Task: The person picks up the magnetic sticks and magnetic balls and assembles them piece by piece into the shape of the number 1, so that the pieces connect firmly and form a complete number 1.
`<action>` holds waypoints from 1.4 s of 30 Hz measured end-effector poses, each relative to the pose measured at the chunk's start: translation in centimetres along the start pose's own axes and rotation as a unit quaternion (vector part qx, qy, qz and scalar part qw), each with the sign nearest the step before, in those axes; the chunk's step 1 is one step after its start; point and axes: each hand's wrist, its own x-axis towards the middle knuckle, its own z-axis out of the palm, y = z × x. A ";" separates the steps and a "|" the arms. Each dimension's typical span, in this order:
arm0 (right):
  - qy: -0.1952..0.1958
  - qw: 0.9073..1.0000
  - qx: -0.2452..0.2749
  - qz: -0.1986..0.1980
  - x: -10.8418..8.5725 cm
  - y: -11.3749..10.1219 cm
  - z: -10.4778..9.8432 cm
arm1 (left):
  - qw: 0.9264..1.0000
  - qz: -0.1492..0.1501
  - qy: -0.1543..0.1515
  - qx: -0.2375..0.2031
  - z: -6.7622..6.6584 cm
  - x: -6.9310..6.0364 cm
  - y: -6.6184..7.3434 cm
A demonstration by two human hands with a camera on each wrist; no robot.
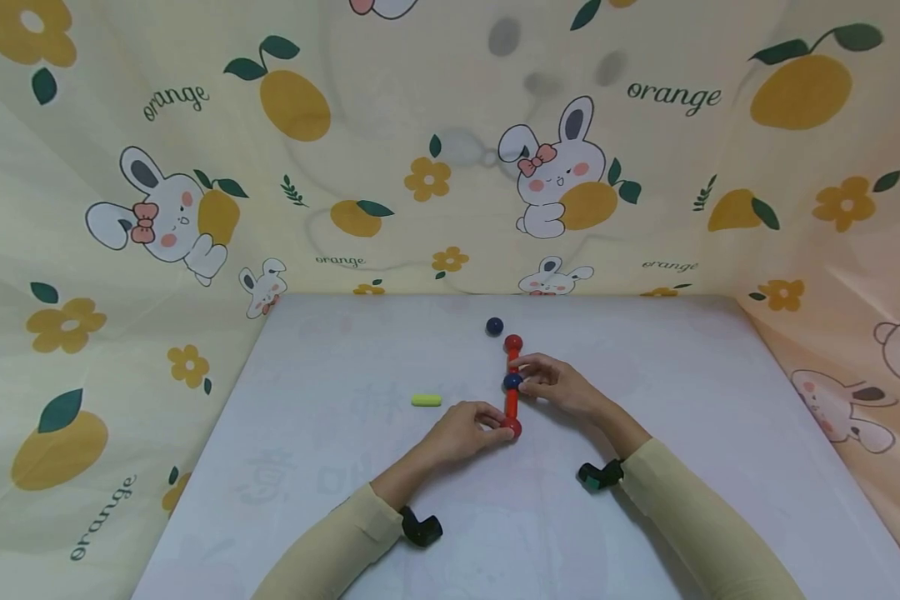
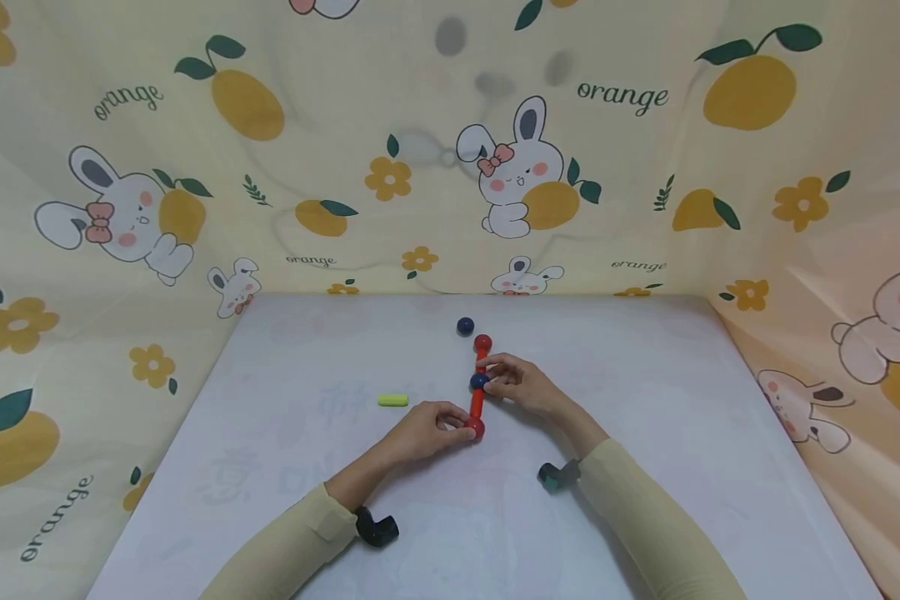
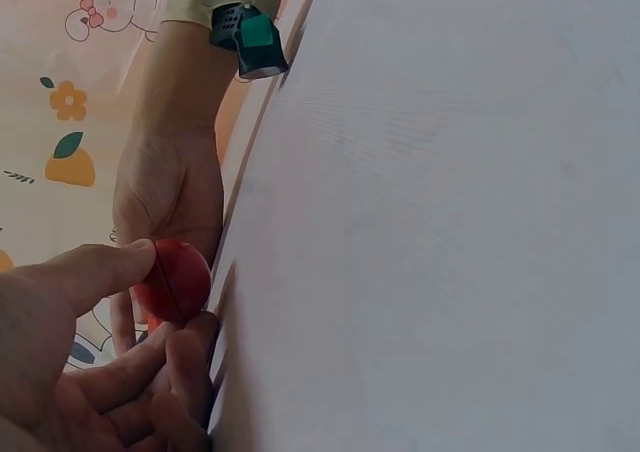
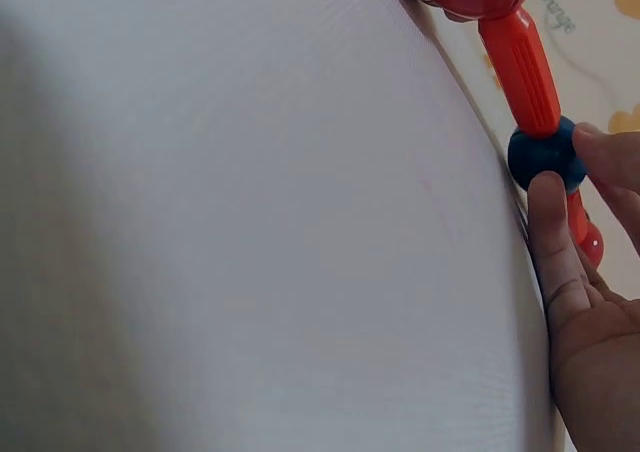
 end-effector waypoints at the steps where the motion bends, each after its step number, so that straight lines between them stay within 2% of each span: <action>1: 0.002 1.000 0.002 0.002 0.0 0.0 0.1 | 1.000 0.000 0.000 -0.002 0.0 0.0 0.0; 13: 0.005 1.000 0.018 -0.003 -0.3 -0.1 0.2 | 1.000 -0.003 0.001 -0.009 -0.1 0.2 0.0; 21: 0.013 0.999 0.030 0.019 -0.7 -0.3 0.1 | 1.000 -0.006 0.001 -0.010 0.0 0.3 0.0; 25: 0.009 0.999 0.035 0.013 -1.1 -0.5 0.0 | 1.000 -0.004 0.003 -0.012 0.0 0.3 0.1; 34: -0.005 0.998 0.044 -0.034 -2.0 -0.7 0.2 | 1.000 -0.007 0.009 -0.009 -0.1 0.3 0.2; 42: -0.012 0.999 0.044 -0.028 -2.6 -1.2 0.5 | 1.000 -0.003 0.012 -0.014 -0.1 0.3 0.2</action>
